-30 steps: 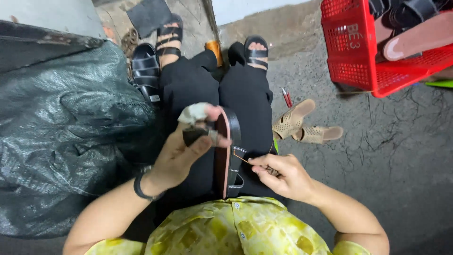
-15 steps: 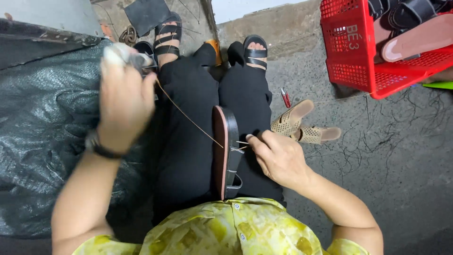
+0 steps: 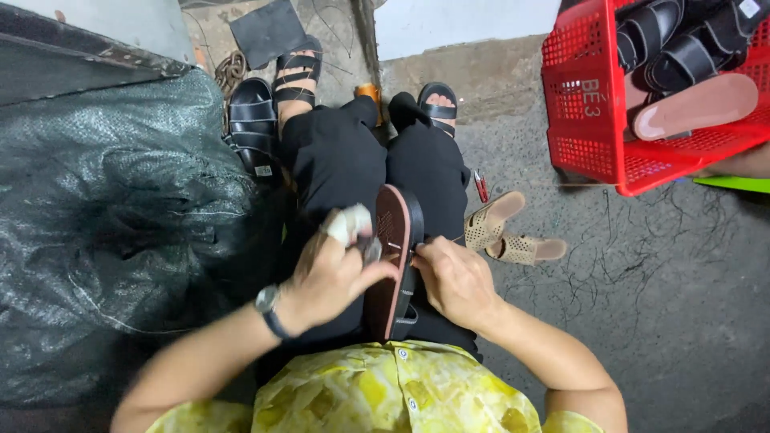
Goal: Hand-sewing the strap of a sandal to its sole using a needle and thread.
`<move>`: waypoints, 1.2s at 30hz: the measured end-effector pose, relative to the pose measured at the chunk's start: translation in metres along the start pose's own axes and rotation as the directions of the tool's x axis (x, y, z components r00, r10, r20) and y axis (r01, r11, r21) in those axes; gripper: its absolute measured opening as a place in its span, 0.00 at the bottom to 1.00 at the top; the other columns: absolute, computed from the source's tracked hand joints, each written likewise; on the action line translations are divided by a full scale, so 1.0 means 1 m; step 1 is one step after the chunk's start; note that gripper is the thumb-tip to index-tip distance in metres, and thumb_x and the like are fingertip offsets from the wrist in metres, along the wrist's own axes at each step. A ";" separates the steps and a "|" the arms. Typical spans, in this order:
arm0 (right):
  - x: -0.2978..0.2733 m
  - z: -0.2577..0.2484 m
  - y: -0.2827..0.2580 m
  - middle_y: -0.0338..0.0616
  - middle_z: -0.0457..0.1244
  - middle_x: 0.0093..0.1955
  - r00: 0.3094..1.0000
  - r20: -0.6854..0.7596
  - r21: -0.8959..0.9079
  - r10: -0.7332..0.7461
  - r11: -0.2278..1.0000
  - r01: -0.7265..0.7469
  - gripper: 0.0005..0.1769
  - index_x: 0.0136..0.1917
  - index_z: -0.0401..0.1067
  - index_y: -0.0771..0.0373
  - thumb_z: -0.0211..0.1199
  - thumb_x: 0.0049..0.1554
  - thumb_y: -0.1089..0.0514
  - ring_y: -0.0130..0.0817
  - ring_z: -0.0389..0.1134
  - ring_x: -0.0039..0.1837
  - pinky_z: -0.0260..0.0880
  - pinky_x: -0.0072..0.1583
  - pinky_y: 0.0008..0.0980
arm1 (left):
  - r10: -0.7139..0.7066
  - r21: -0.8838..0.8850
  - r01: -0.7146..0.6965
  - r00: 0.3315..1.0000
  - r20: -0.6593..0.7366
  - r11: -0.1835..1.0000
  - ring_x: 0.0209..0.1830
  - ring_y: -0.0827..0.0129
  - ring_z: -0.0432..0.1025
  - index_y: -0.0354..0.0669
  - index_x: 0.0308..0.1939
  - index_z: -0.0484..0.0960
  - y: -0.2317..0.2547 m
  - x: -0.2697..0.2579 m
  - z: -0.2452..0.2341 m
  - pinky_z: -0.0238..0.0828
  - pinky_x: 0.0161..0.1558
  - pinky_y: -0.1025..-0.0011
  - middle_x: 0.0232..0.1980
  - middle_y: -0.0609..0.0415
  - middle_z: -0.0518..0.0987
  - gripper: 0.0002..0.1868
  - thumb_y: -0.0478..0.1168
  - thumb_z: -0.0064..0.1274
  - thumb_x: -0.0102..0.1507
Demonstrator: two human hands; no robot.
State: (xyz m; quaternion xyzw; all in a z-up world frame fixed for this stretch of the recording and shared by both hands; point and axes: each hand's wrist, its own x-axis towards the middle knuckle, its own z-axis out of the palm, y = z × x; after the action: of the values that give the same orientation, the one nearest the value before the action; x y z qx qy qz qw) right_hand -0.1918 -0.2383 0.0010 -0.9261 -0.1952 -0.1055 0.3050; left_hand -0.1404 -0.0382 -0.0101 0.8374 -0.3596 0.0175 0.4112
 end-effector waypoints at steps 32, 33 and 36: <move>0.003 -0.021 0.004 0.43 0.56 0.37 0.962 0.183 -0.305 -0.205 0.918 0.253 0.14 0.51 0.68 0.63 0.46 0.58 0.56 0.33 0.59 0.29 0.62 0.31 0.28 | -0.222 -0.110 0.243 0.959 0.176 0.964 0.56 0.53 0.70 0.41 0.70 0.59 0.027 0.002 -0.009 0.71 0.54 0.67 0.59 0.42 0.65 0.44 0.47 0.63 0.54; 0.001 -0.021 0.006 0.43 0.56 0.37 0.960 0.188 -0.306 -0.209 0.916 0.259 0.14 0.51 0.68 0.63 0.46 0.58 0.56 0.33 0.59 0.29 0.62 0.31 0.28 | -0.223 -0.113 0.244 0.960 0.170 0.963 0.56 0.53 0.70 0.41 0.70 0.59 0.022 0.002 -0.011 0.71 0.54 0.67 0.59 0.42 0.65 0.44 0.47 0.63 0.54; 0.000 -0.016 0.012 0.45 0.55 0.38 0.936 0.244 -0.324 -0.253 0.889 0.325 0.19 0.56 0.65 0.66 0.43 0.56 0.57 0.36 0.60 0.33 0.63 0.33 0.31 | -0.121 -0.173 0.148 0.980 0.159 0.974 0.55 0.54 0.72 0.42 0.63 0.69 0.004 0.001 -0.005 0.69 0.55 0.66 0.56 0.45 0.70 0.36 0.49 0.63 0.55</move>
State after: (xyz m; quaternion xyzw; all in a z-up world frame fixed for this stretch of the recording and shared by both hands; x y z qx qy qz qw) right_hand -0.1879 -0.2567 0.0081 -0.9323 -0.3379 -0.0923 0.0907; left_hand -0.1414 -0.0369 -0.0036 0.8174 -0.3313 -0.1055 0.4593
